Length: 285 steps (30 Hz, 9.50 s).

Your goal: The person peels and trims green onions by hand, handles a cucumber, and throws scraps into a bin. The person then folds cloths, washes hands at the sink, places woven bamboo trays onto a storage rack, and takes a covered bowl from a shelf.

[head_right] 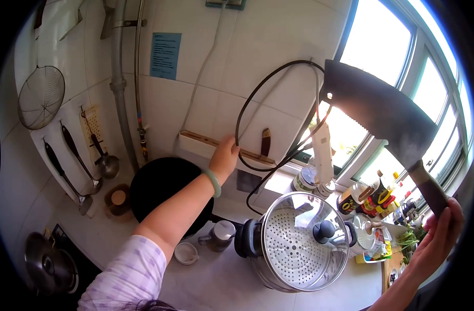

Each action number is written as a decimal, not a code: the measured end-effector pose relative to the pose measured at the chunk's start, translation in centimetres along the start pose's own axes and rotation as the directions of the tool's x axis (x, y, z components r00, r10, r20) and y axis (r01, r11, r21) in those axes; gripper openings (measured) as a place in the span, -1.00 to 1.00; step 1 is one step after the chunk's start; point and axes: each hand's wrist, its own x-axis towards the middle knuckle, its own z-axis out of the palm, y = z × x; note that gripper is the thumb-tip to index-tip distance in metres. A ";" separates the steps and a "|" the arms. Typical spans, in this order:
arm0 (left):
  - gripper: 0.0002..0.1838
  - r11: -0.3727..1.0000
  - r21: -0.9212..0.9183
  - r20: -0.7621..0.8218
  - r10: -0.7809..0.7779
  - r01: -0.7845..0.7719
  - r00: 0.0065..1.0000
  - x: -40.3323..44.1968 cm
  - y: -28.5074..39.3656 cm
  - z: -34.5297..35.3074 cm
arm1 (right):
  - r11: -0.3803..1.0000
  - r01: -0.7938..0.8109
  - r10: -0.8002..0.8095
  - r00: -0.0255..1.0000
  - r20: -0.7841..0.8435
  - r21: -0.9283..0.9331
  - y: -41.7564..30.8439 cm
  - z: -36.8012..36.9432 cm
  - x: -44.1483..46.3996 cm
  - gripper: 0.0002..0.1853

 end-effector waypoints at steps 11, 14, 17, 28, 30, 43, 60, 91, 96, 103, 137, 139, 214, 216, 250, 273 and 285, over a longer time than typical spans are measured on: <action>-0.55 0.984 -0.085 0.078 -0.151 0.157 0.986 -3.2 3.2 3.7 | 0.985 -0.070 0.011 0.937 0.350 0.157 -2.0 9.8 -1.9 -0.87; -0.52 0.991 -0.114 -0.007 -0.068 0.067 0.998 -4.0 3.5 5.8 | 0.971 -0.136 0.012 0.851 0.526 0.198 -5.0 16.5 -3.4 -0.92; -0.50 0.988 -0.147 -0.023 -0.059 0.055 0.998 -4.4 4.0 5.9 | 0.976 -0.094 -0.058 0.757 0.650 0.198 -6.2 22.5 -4.5 -0.95; -0.56 0.982 -0.173 -0.018 -0.074 0.070 0.997 -4.7 4.4 5.8 | 0.947 0.289 -0.271 0.489 0.830 0.139 -4.9 33.7 -3.7 -0.95; -0.56 0.975 -0.206 -0.014 -0.082 0.077 0.997 -4.7 4.3 6.2 | 0.947 0.295 -0.252 0.449 0.857 0.123 -4.5 34.6 -3.5 -0.94; -0.59 0.969 -0.225 0.039 -0.093 0.099 0.995 -4.5 3.6 6.7 | 0.868 0.444 0.009 0.433 0.901 -0.222 -1.9 43.6 -6.9 -0.84; -0.60 0.901 -0.374 0.264 -0.123 0.219 0.957 -6.3 2.7 3.8 | 0.758 0.652 -0.210 0.218 0.953 0.018 -6.9 37.1 -13.8 -0.76; -0.89 0.858 -0.493 0.762 0.348 0.143 0.546 -37.4 32.2 5.0 | 0.367 -0.785 0.810 0.006 0.587 -0.499 10.8 -33.3 -43.2 -0.66; -0.76 0.994 -0.102 0.886 0.068 0.050 0.458 -44.6 32.6 13.2 | 0.212 -0.839 0.787 -0.157 0.597 -0.500 12.7 -38.8 -40.9 -0.66; -0.66 0.997 -0.079 0.979 0.073 0.024 0.192 -47.7 34.6 20.2 | 0.274 -0.744 0.767 -0.214 0.605 -0.610 17.8 -42.3 -38.9 -0.67; -0.75 0.973 0.188 0.891 -0.227 0.134 0.394 -59.4 52.8 50.5 | -0.051 -0.973 0.915 -0.136 0.381 -0.225 63.6 -67.3 -26.6 -0.89; -0.71 0.960 0.235 0.844 -0.279 0.151 0.459 -58.4 52.2 51.6 | -0.078 -0.925 0.795 -0.282 0.537 -0.371 62.8 -65.1 -26.8 -0.80; -0.37 0.574 0.121 0.698 -0.629 0.810 0.341 -50.9 44.5 60.2 | 0.269 -0.782 0.640 -0.291 0.711 -0.562 54.5 -57.1 -31.7 -0.69; -0.34 0.535 0.072 0.723 -0.609 0.842 0.326 -51.2 45.4 61.5 | 0.263 -0.798 0.660 -0.261 0.705 -0.542 54.5 -57.8 -31.9 -0.70; -0.81 0.965 -0.202 0.842 0.086 0.164 0.533 -68.5 69.4 63.4 | 0.243 -0.780 0.655 -0.306 0.691 -0.576 58.6 -83.5 -29.2 -0.65; -0.75 0.940 -0.271 0.254 0.278 -0.207 0.926 -62.7 87.2 77.9 | 0.449 -0.156 0.460 -0.804 0.377 -0.880 87.1 -101.4 -9.4 -0.69; -0.78 0.929 -0.285 0.732 0.370 -0.236 0.572 -70.6 106.8 106.6 | 0.310 -0.705 0.629 -0.351 0.694 -0.638 103.9 -122.0 -5.7 -0.78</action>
